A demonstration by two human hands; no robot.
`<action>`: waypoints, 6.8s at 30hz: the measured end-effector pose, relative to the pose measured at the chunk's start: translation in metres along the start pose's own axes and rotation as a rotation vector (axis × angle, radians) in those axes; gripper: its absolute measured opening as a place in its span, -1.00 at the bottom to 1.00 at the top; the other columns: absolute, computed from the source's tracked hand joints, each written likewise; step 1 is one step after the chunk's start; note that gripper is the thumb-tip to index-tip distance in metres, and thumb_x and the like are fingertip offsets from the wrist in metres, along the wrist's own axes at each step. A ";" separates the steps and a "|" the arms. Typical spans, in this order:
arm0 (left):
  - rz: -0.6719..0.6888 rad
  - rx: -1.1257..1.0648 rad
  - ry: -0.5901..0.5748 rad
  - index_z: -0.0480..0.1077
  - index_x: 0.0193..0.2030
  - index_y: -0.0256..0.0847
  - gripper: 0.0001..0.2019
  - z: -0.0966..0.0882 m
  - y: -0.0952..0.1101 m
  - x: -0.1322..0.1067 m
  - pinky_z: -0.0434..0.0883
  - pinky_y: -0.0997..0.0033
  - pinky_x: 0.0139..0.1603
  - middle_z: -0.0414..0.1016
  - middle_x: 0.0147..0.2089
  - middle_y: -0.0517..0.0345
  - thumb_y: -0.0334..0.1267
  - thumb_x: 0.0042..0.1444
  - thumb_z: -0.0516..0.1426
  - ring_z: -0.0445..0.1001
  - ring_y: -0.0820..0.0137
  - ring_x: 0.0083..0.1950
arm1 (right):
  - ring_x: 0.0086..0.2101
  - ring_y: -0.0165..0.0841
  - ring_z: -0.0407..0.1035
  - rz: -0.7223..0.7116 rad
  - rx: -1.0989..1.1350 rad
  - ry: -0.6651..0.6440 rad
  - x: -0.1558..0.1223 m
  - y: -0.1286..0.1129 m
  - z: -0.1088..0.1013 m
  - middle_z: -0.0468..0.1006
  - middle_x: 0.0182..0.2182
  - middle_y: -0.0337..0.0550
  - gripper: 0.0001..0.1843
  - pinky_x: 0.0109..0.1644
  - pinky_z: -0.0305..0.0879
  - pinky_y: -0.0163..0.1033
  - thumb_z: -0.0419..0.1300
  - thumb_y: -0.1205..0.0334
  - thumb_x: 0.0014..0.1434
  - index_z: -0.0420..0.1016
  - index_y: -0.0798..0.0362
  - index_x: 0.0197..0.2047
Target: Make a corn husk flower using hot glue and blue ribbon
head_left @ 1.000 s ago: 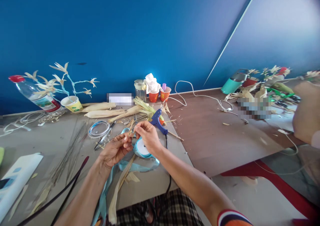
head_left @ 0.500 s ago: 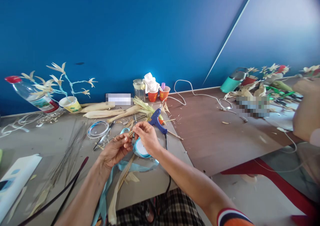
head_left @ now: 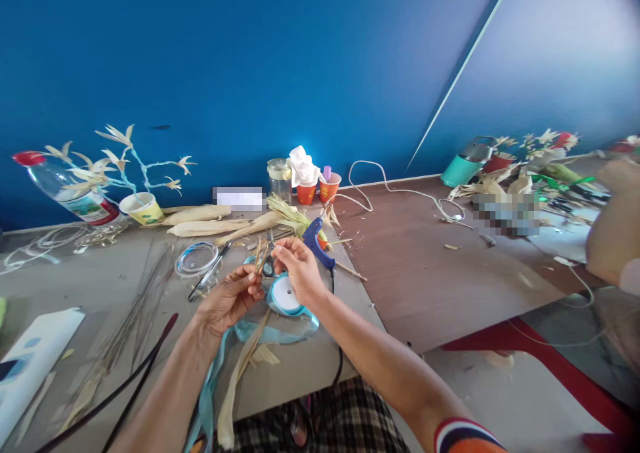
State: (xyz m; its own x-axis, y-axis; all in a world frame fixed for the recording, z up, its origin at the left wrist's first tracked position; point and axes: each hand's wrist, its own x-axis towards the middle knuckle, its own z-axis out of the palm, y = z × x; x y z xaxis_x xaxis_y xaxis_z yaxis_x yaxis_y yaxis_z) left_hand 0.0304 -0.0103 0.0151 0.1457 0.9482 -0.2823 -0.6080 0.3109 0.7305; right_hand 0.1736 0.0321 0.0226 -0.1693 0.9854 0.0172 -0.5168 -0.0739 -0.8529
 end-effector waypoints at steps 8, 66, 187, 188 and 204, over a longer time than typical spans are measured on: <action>0.080 -0.010 0.056 0.46 -0.47 -0.29 -0.84 -0.013 0.007 0.002 0.37 0.56 -0.54 0.42 -0.53 0.22 -0.46 -0.21 0.34 0.31 0.61 -0.60 | -0.65 -0.55 0.09 -0.108 -0.275 0.051 0.025 -0.002 -0.026 0.24 -0.68 -0.40 -0.83 -0.55 0.00 -0.39 0.18 0.15 -0.01 0.38 0.10 -0.43; 0.206 -0.159 0.058 0.37 -0.45 -0.29 -0.84 -0.028 0.016 0.002 0.32 0.58 -0.52 0.37 -0.49 0.23 -0.47 -0.15 0.28 0.30 0.61 -0.56 | -0.51 -0.39 0.25 -0.100 -0.339 -0.483 -0.025 -0.050 -0.029 0.38 -0.53 -0.24 -0.44 -0.43 0.18 -0.26 0.26 -0.15 -0.11 0.33 0.04 -0.13; 0.263 -0.068 0.069 0.44 -0.43 -0.30 -0.86 -0.017 0.019 -0.002 0.35 0.58 -0.47 0.38 -0.50 0.20 -0.45 -0.15 0.31 0.31 0.59 -0.52 | -0.44 -0.40 0.10 -0.358 -0.874 -0.558 -0.027 -0.016 -0.032 0.19 -0.48 -0.23 -0.56 -0.40 0.09 -0.30 0.05 -0.19 0.11 0.19 0.05 -0.43; 0.265 -0.074 0.073 0.45 -0.42 -0.30 -0.86 -0.017 0.019 -0.002 0.35 0.58 -0.47 0.38 -0.50 0.20 -0.45 -0.15 0.31 0.31 0.59 -0.52 | -0.44 -0.40 0.10 -0.364 -0.882 -0.565 -0.027 -0.016 -0.033 0.19 -0.47 -0.23 -0.57 -0.41 0.10 -0.30 0.06 -0.18 0.11 0.19 0.05 -0.43; 0.273 -0.112 0.124 0.43 -0.46 -0.28 -0.85 -0.016 0.019 -0.001 0.34 0.59 -0.50 0.40 -0.52 0.23 -0.48 -0.18 0.30 0.32 0.61 -0.57 | -0.31 -0.32 0.21 -0.502 -0.887 -0.327 -0.021 -0.022 -0.040 0.30 -0.35 -0.15 -0.72 -0.20 0.19 -0.19 0.18 0.09 0.03 0.36 0.08 -0.24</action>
State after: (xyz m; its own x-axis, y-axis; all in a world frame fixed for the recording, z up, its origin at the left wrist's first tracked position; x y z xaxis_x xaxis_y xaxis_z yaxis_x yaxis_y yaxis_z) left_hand 0.0061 -0.0067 0.0195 -0.1265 0.9783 -0.1640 -0.6949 0.0306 0.7185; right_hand 0.2217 0.0192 0.0199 -0.3916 0.7736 0.4982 0.1826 0.5960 -0.7820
